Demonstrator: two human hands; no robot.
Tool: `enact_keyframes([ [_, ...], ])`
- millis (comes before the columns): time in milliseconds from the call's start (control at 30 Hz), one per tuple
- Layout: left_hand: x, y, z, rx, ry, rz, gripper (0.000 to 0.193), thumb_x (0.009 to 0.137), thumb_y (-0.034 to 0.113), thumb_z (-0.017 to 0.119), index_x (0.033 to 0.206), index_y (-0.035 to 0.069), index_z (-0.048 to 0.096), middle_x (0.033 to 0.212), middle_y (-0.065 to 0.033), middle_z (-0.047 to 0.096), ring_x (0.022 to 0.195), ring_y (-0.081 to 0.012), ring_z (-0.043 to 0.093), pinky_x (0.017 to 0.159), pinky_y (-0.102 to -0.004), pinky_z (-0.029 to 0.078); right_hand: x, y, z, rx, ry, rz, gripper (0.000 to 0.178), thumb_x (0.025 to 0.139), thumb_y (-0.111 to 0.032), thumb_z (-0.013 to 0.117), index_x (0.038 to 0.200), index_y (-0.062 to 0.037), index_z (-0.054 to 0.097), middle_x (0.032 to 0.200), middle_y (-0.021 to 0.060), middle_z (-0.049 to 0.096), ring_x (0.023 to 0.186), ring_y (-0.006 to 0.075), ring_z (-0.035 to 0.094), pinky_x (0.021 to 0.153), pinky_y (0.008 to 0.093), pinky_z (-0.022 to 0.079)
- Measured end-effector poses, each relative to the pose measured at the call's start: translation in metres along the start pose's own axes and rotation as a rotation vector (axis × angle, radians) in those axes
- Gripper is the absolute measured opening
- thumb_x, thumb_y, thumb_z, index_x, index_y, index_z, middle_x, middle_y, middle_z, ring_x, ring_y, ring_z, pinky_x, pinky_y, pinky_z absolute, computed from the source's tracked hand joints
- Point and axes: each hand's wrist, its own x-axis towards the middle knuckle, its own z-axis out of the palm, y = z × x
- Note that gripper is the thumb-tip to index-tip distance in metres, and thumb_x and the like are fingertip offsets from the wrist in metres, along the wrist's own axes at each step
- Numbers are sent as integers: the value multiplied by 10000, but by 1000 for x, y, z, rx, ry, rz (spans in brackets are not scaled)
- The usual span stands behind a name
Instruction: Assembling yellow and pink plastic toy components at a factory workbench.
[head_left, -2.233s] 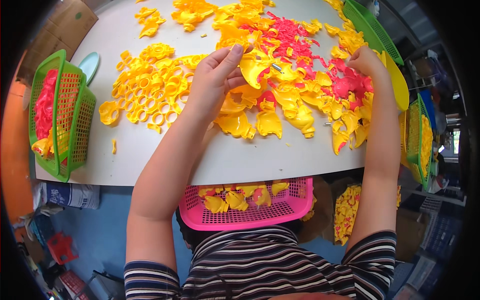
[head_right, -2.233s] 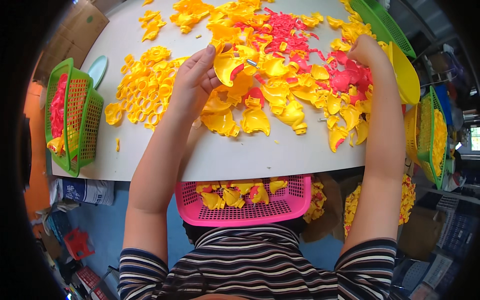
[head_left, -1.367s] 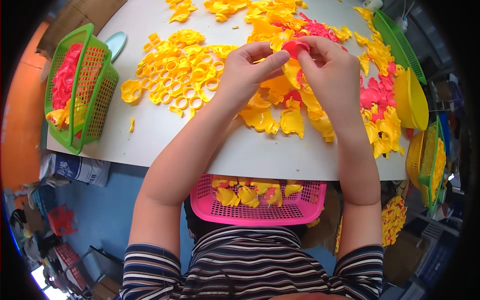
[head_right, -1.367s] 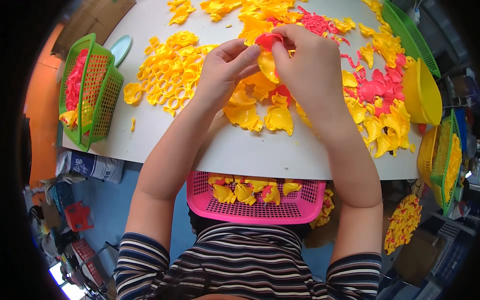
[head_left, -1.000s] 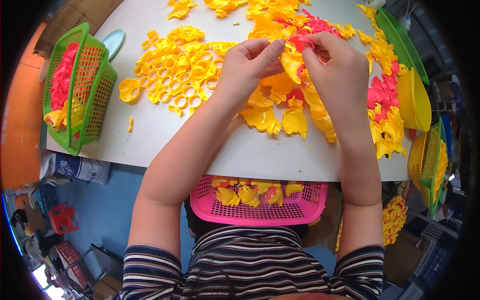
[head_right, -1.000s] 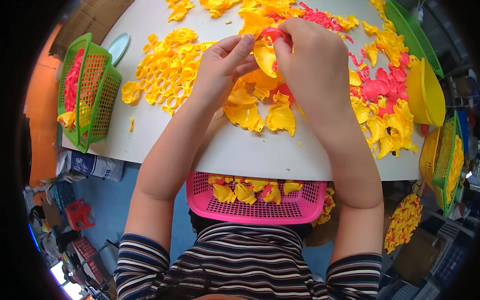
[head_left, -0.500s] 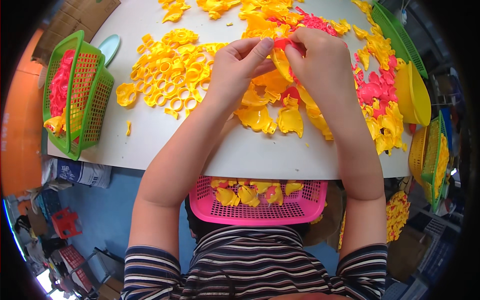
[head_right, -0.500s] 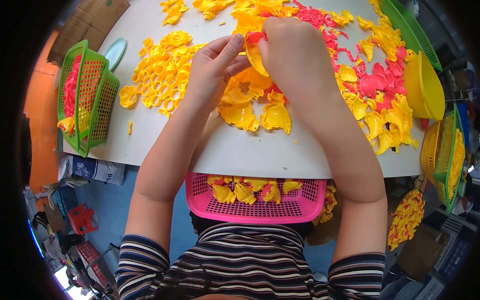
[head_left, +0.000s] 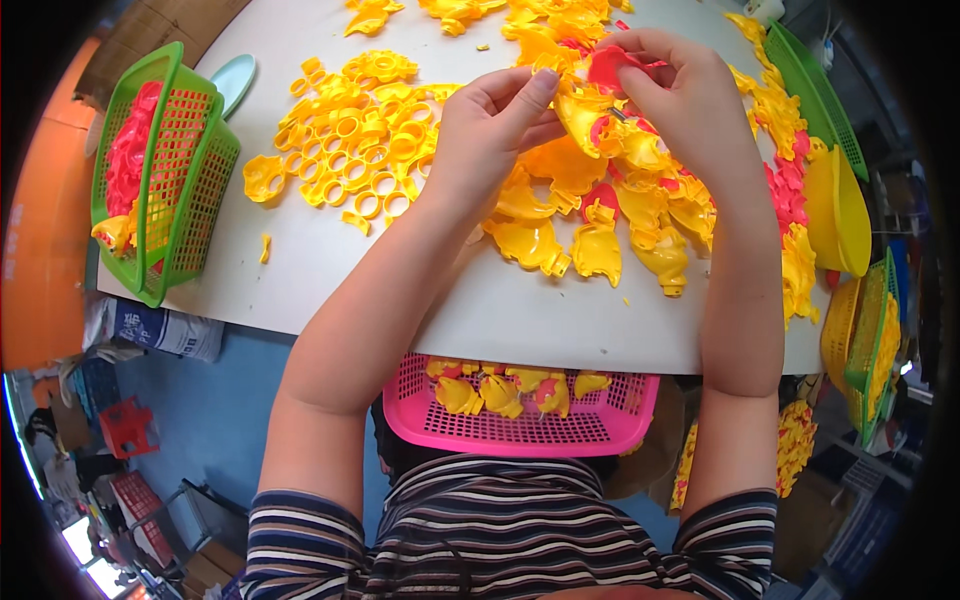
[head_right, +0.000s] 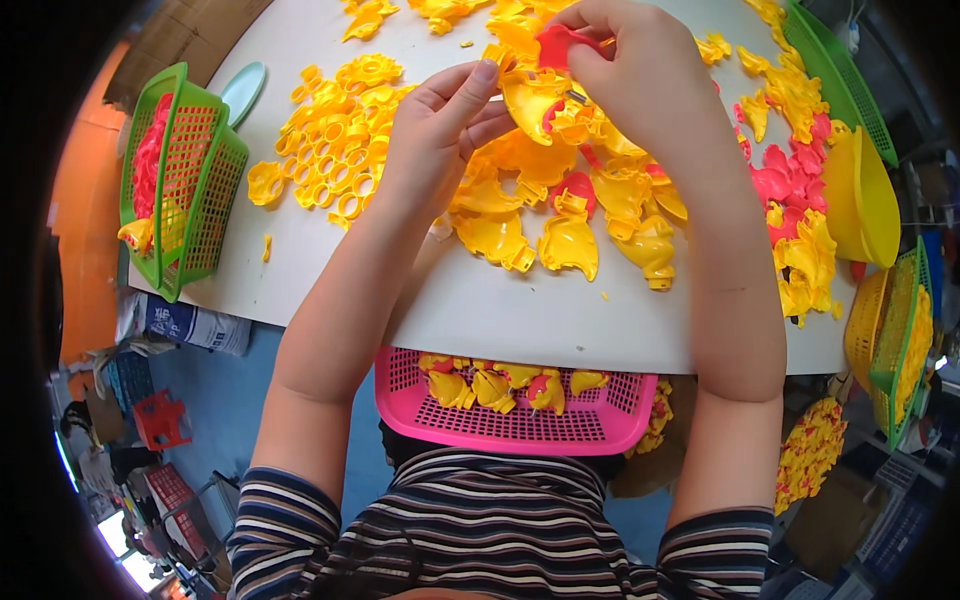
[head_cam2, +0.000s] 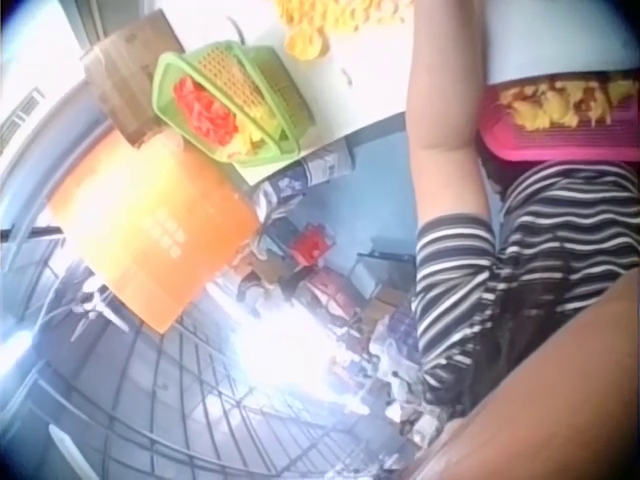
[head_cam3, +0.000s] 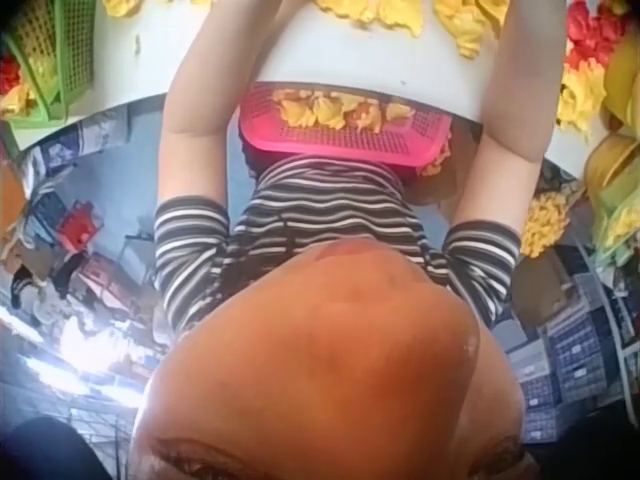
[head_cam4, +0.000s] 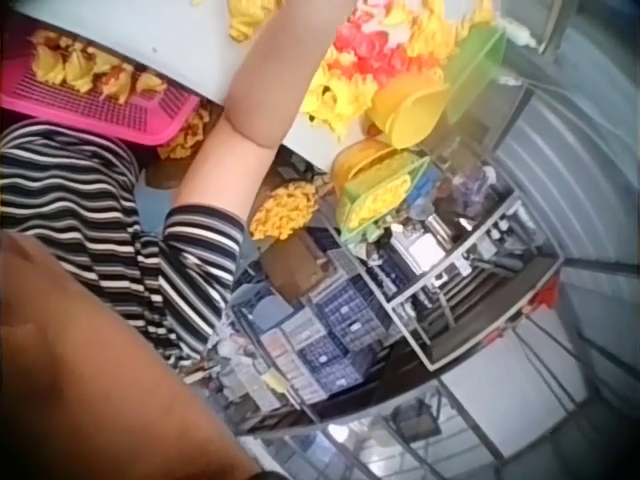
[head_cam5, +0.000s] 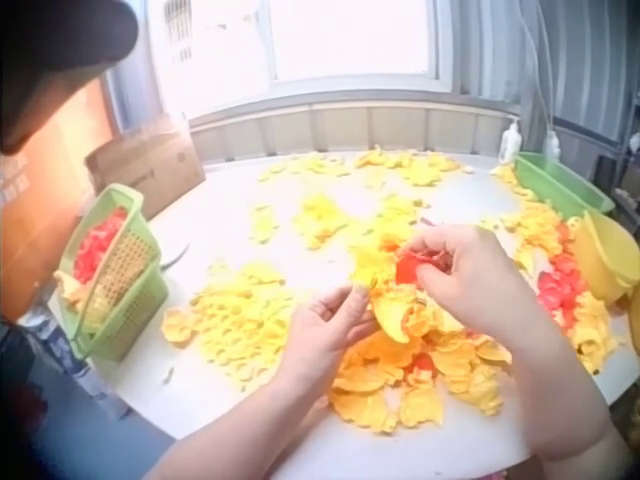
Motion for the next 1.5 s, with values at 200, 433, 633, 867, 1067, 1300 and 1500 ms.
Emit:
enact_keyframes([
  [200, 0, 1, 0, 15, -9, -15, 327, 860, 268, 633, 1009, -22, 597, 920, -85, 643, 829, -142, 638, 784, -261, 529, 0, 6, 5, -65, -73, -226, 262, 824, -30, 518, 1071, -26, 607, 793, 84, 637, 675, 131, 594, 611, 237, 476],
  [433, 0, -2, -2, 98, -6, 9, 337, 854, 277, 639, 1009, -19, 600, 911, -78, 642, 822, -137, 639, 768, -258, 532, -3, -7, 12, -218, -56, -101, 236, 791, -54, 583, 1022, -15, 610, 810, 96, 630, 742, 141, 613, 660, 253, 484],
  [633, 0, 1, -2, 43, -9, 21, 346, 862, 284, 628, 1018, -23, 598, 919, -87, 643, 823, -147, 643, 778, -260, 532, -3, -8, 18, -61, 9, -166, 176, 800, -65, 590, 957, 11, 613, 811, 91, 653, 755, 137, 638, 683, 236, 503],
  [867, 1, 1, -1, 57, -23, 12, 350, 861, 284, 630, 1013, -29, 596, 917, -90, 641, 822, -149, 643, 785, -267, 534, -2, -2, 8, -55, -16, -147, 198, 811, -67, 587, 995, 2, 612, 829, 93, 667, 756, 131, 644, 660, 233, 506],
  [1067, 0, 1, -3, 54, -14, 7, 349, 853, 278, 641, 1015, -27, 596, 915, -91, 643, 818, -146, 644, 782, -267, 535, -3, -11, 7, -373, -79, -333, 259, 798, -48, 585, 1052, -79, 626, 810, 95, 587, 657, 211, 585, 604, 304, 472],
  [1300, 0, -2, -3, 95, 5, -18, 369, 851, 291, 643, 1022, -32, 595, 912, -95, 644, 806, -145, 644, 773, -256, 533, -8, -6, 14, -482, -79, -432, 293, 805, -28, 570, 1084, -106, 617, 796, 94, 530, 703, 251, 559, 623, 338, 468],
  [1500, -1, -2, -3, 126, 33, -16, 362, 861, 288, 630, 1015, -38, 599, 914, -97, 644, 806, -148, 644, 769, -252, 531, -8, -6, 16, -538, -76, -416, 256, 796, -29, 580, 1035, -101, 639, 783, 88, 539, 711, 256, 566, 635, 336, 484],
])
